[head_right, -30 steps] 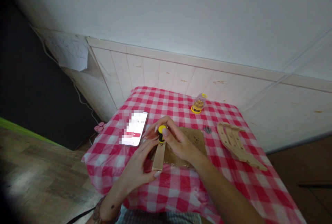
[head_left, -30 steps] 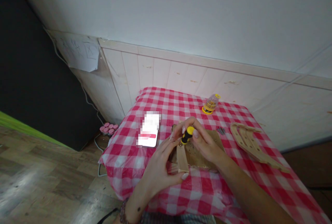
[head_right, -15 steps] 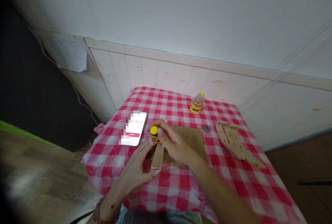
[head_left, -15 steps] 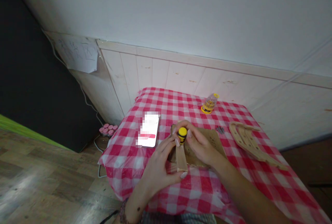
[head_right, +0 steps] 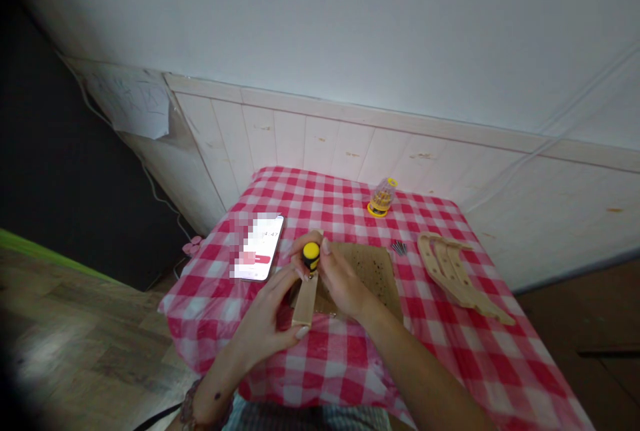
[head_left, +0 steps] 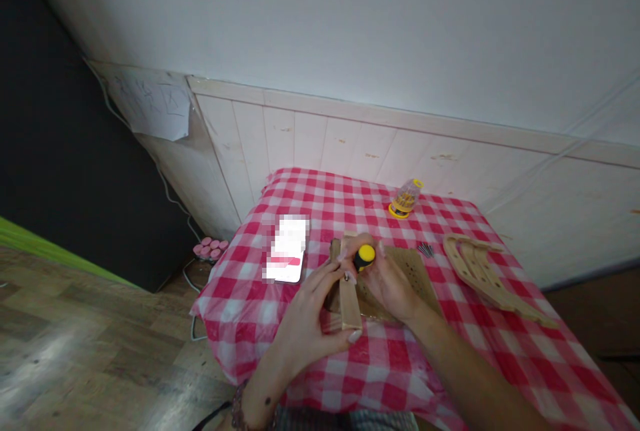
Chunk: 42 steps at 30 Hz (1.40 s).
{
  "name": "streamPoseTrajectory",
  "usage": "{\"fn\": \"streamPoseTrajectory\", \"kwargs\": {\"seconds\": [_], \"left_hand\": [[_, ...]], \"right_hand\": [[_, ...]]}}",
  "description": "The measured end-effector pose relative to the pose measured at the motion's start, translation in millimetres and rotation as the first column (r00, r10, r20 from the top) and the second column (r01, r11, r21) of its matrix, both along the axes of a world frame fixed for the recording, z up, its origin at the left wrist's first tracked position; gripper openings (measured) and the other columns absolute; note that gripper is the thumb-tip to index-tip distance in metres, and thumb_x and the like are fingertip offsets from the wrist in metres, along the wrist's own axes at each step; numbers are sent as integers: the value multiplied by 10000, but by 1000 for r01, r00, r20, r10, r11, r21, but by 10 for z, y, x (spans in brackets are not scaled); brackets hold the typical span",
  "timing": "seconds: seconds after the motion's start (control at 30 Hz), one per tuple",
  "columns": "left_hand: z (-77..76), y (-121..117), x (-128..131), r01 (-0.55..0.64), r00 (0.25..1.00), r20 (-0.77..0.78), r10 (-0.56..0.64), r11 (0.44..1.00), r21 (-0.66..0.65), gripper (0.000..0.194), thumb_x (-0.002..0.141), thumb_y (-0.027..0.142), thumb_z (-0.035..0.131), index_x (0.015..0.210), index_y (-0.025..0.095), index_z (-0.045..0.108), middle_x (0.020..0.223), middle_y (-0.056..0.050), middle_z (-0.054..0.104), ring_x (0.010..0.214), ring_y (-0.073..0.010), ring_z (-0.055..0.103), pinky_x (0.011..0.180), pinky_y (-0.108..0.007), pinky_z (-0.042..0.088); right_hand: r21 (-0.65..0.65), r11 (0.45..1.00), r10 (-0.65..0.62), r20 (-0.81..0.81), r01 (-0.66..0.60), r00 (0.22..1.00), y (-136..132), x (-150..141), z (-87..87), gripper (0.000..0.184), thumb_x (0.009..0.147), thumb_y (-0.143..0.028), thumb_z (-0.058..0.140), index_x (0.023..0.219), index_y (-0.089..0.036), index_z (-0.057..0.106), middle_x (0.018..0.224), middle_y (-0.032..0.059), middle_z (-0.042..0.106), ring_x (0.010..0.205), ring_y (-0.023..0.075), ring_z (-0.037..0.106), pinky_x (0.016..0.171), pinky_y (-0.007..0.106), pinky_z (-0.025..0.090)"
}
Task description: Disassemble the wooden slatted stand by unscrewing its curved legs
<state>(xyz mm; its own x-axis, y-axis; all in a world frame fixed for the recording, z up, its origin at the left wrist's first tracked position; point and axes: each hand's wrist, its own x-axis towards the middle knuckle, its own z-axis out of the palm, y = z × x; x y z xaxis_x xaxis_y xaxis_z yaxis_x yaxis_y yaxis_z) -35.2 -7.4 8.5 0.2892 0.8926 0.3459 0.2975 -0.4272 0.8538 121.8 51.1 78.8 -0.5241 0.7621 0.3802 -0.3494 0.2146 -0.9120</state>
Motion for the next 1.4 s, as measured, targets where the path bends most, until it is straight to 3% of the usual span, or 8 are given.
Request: {"fn": "streamPoseTrajectory", "kwargs": {"seconds": [0.27, 0.37, 0.47, 0.67, 0.9, 1.13, 1.3, 1.4], "left_hand": [[-14, -2, -9, 2, 1000, -15, -2, 1000, 31, 786, 823, 555, 745, 1484, 236, 464, 1526, -157, 517, 1408, -375, 494, 1161, -584, 414], [-2, -6, -1, -7, 1000, -10, 8, 999, 47, 816, 822, 535, 750, 1510, 242, 425, 1538, -158, 504, 1412, -382, 486, 1150, -592, 423], [21, -5, 9, -9, 1000, -8, 9, 999, 31, 735, 816, 526, 744, 1440, 227, 494, 1500, -159, 534, 1385, -389, 504, 1128, -594, 441], [37, -3, 9, 4, 1000, -4, -4, 1000, -3, 727, 806, 522, 754, 1426, 228, 514, 1501, -157, 532, 1388, -392, 496, 1139, -588, 426], [11, -7, -1, 1, 1000, -4, -1, 1000, 20, 796, 826, 521, 748, 1513, 263, 438, 1593, -142, 449, 1460, -376, 433, 1196, -595, 359], [-28, 2, -1, 1, 1000, 5, -2, 999, 35, 789, 811, 523, 764, 1485, 241, 468, 1550, -158, 496, 1429, -388, 466, 1165, -582, 400], [-5, -4, -4, 7, 1000, -10, -7, 999, 31, 770, 828, 550, 736, 1483, 237, 479, 1557, -157, 491, 1419, -379, 481, 1162, -572, 407], [-19, -13, -3, -6, 1000, -19, 7, 999, 36, 804, 821, 573, 739, 1506, 259, 458, 1561, -150, 489, 1415, -387, 485, 1155, -590, 408]], "right_hand": [[141, 989, 29, 110, -45, 993, -6, 113, 122, 262, 1025, -535, 503, 1059, -276, 529, 1039, 54, 600, 853, 185, 579, 789, 361, 517], [127, 990, 49, 101, -62, 994, -18, 95, 176, 208, 1024, -471, 546, 1079, -301, 440, 1000, 31, 630, 787, 166, 574, 739, 335, 517], [120, 992, 33, 81, -43, 996, -16, 50, 139, 246, 1017, -498, 552, 1115, -309, 429, 881, -6, 613, 715, 154, 542, 654, 291, 478], [-8, 1000, 2, 26, -1, 1000, 4, -3, 11, 524, 1038, -657, 265, 1046, -242, 585, 826, 35, 602, 761, 203, 574, 695, 356, 508], [54, 995, -83, 21, 82, 996, -14, 98, 94, 210, 998, -486, 572, 1016, -277, 563, 1072, 61, 659, 904, 200, 614, 809, 359, 515], [-69, 997, -38, -86, 32, 996, -50, 32, 201, 263, 920, -502, 660, 955, -271, 539, 700, -32, 611, 557, 146, 466, 561, 275, 415], [-36, 999, -40, -45, 38, 998, -57, 52, 188, 472, 987, -614, 455, 741, -238, 599, 728, 30, 576, 693, 203, 551, 653, 352, 481], [-10, 999, -54, 18, 54, 998, -49, 99, 159, 514, 1031, -607, 363, 773, -238, 611, 774, 44, 586, 781, 223, 595, 726, 385, 518]]}}
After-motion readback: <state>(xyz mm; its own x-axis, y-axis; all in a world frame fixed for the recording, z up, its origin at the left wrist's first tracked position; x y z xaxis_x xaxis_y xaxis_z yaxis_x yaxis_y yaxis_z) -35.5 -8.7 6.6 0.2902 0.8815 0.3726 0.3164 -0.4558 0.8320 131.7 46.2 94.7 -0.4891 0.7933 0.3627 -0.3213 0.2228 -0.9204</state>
